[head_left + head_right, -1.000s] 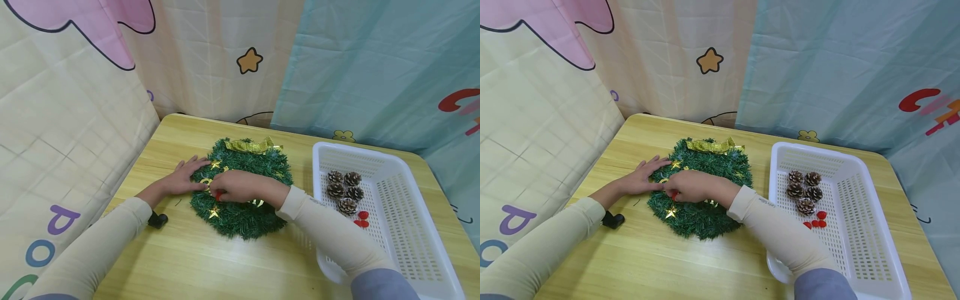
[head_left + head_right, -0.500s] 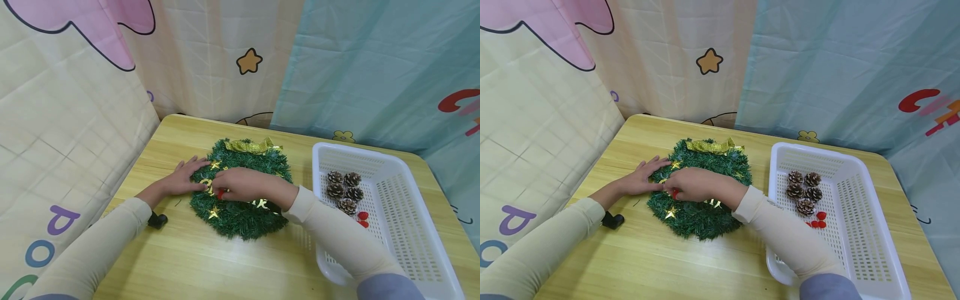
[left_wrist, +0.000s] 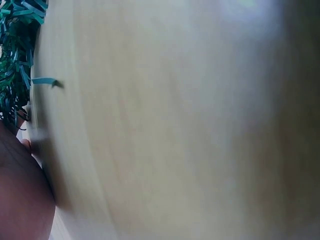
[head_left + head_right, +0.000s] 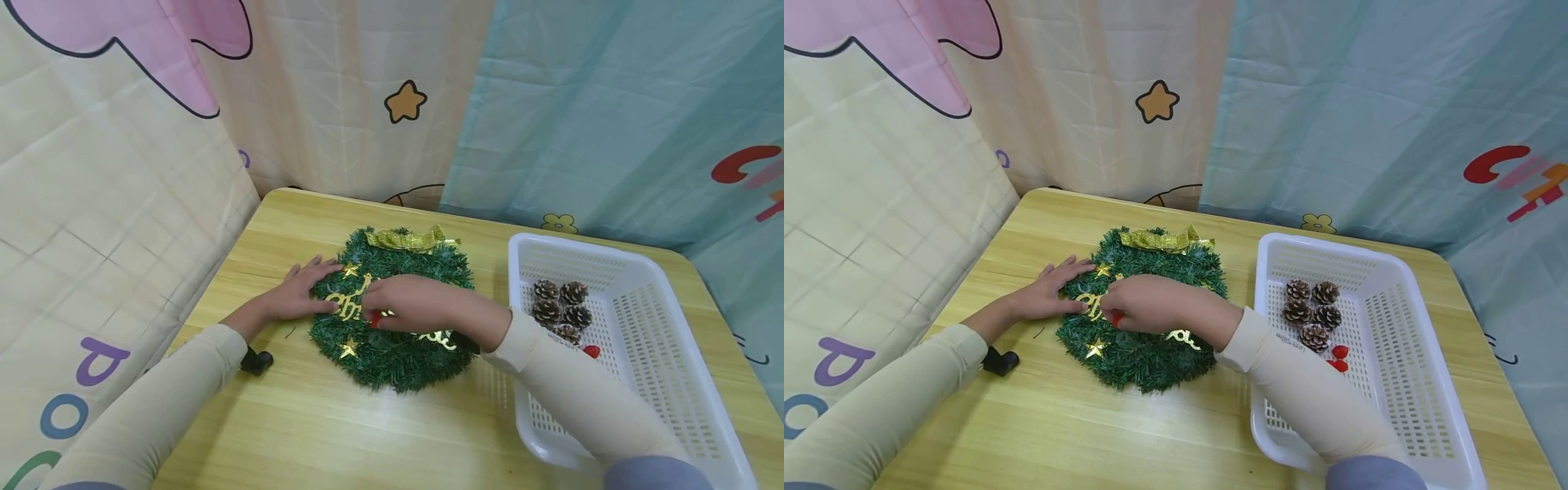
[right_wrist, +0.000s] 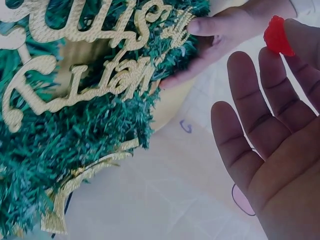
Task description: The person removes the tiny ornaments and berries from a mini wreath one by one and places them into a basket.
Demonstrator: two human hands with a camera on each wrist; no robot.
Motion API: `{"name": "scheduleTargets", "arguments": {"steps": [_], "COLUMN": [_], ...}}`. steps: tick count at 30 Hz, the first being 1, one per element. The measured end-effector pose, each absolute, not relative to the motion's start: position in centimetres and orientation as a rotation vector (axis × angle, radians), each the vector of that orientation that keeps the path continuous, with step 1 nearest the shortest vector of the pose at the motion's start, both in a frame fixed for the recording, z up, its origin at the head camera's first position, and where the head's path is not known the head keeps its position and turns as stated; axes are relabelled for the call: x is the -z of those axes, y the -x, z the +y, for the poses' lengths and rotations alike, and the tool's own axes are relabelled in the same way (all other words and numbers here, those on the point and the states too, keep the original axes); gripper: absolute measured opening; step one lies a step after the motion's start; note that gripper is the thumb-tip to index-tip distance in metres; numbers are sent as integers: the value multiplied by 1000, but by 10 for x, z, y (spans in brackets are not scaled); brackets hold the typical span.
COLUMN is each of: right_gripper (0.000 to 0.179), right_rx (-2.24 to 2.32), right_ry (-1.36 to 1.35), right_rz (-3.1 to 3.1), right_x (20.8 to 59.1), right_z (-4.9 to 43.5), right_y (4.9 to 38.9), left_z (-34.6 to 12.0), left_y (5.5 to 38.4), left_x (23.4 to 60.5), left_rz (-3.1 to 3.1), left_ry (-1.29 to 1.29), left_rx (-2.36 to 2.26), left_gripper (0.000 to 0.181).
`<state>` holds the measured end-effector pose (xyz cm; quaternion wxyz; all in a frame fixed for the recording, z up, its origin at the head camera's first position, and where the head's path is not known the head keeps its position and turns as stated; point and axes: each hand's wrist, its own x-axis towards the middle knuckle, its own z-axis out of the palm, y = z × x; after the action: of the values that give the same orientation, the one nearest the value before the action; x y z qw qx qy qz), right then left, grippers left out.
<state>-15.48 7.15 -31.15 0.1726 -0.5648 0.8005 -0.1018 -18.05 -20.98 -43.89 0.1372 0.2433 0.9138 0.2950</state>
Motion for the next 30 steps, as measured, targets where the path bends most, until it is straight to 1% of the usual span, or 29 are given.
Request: {"name": "scheduleTargets", "arguments": {"steps": [6, 12, 23, 30], "right_gripper": [7, 6, 8, 15], "right_rx": [309, 352, 434, 406], "right_ry": [1613, 1592, 1449, 1308], "right_rz": [2298, 2363, 2452, 2529], "right_x": [307, 303, 295, 287], "right_z": [89, 118, 177, 212], "right_y": [154, 152, 150, 140], "left_z": [-211, -211, -212, -211], "left_y": [179, 179, 180, 181], "left_x": [438, 439, 439, 440], "left_rz": [2650, 2640, 2635, 2634], "left_ry": [-710, -714, -710, -719], "left_rx": [-876, -859, -872, -873], "left_gripper": [80, 82, 83, 82]}}
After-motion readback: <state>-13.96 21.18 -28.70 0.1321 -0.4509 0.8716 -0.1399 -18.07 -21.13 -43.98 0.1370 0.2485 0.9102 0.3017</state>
